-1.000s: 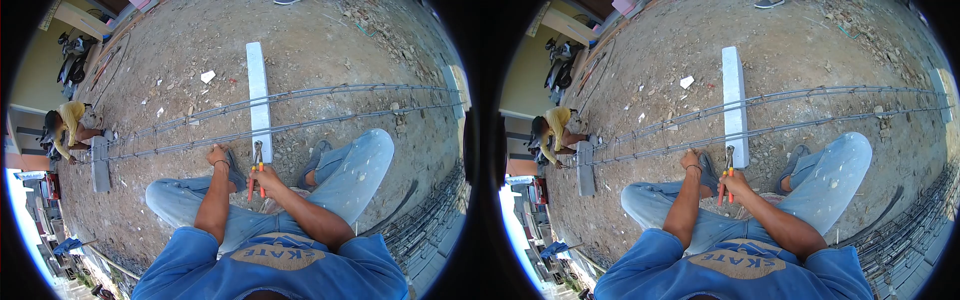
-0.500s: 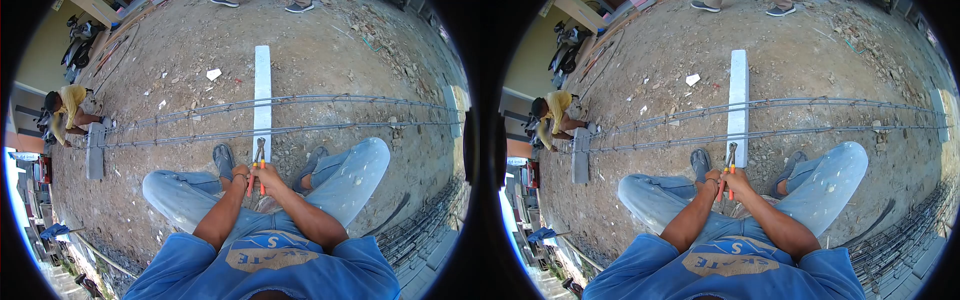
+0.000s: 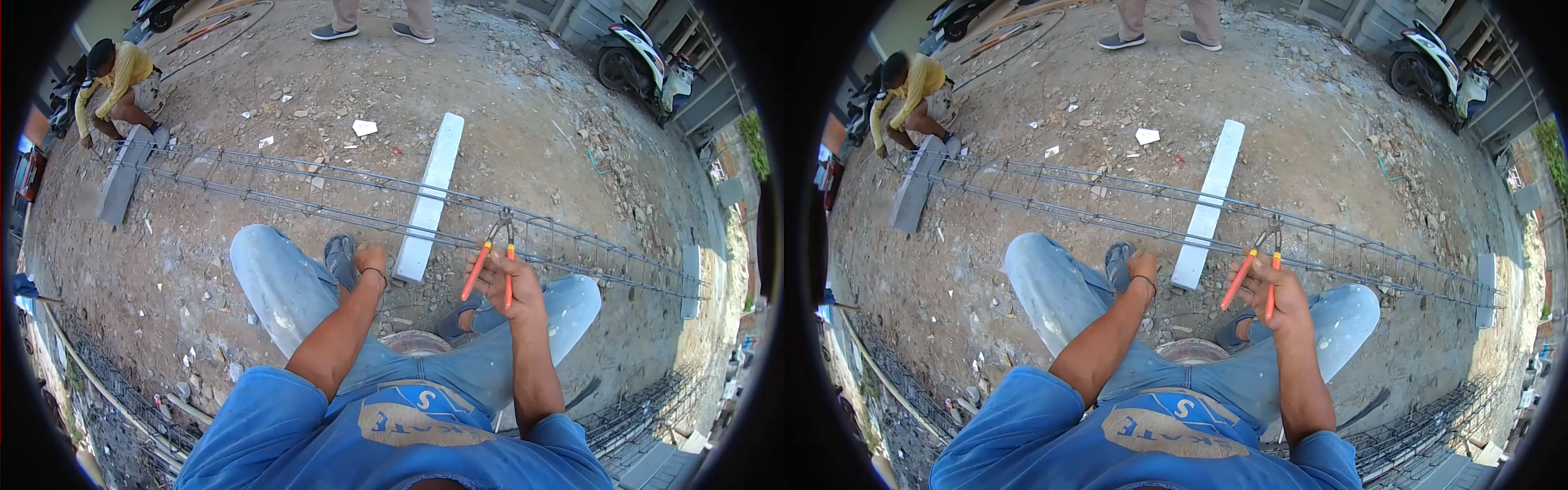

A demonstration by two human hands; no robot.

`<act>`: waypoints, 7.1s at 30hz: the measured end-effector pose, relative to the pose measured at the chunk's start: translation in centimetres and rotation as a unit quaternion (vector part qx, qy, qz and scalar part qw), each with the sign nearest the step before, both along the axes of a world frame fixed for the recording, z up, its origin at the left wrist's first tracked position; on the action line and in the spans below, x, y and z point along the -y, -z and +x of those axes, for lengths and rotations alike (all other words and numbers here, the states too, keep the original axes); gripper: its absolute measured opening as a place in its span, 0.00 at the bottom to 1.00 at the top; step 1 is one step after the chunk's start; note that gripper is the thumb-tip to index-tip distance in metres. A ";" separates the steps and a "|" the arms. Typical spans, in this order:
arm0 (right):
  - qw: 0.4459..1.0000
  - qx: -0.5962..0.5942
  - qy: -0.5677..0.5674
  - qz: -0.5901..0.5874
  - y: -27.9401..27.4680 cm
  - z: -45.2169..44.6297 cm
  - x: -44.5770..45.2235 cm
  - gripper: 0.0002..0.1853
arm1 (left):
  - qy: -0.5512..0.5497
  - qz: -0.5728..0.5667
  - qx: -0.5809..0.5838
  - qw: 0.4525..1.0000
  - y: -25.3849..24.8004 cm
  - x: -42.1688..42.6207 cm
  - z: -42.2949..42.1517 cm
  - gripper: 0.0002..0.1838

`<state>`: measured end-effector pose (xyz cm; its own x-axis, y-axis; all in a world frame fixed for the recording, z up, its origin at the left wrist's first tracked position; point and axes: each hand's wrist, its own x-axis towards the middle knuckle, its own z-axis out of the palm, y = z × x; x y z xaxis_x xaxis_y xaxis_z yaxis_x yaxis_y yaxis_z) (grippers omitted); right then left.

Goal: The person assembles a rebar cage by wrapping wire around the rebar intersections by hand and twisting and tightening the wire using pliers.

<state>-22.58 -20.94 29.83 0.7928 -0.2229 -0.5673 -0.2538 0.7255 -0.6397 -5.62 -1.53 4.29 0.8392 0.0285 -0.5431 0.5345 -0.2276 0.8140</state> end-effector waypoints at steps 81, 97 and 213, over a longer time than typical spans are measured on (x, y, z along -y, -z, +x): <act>0.015 0.441 -0.770 -0.461 29.4 58.2 0.8 0.12 | 0.388 -0.504 -0.204 0.745 9.5 -1.9 22.3 0.10; 0.113 0.173 -0.694 -0.690 18.8 48.8 5.8 0.06 | 0.412 -0.478 -0.154 0.760 8.3 -1.9 22.9 0.10; 0.853 -0.114 -0.304 -0.409 7.3 12.2 -2.6 0.20 | -0.311 -0.326 -0.173 0.876 14.2 -19.7 5.9 0.14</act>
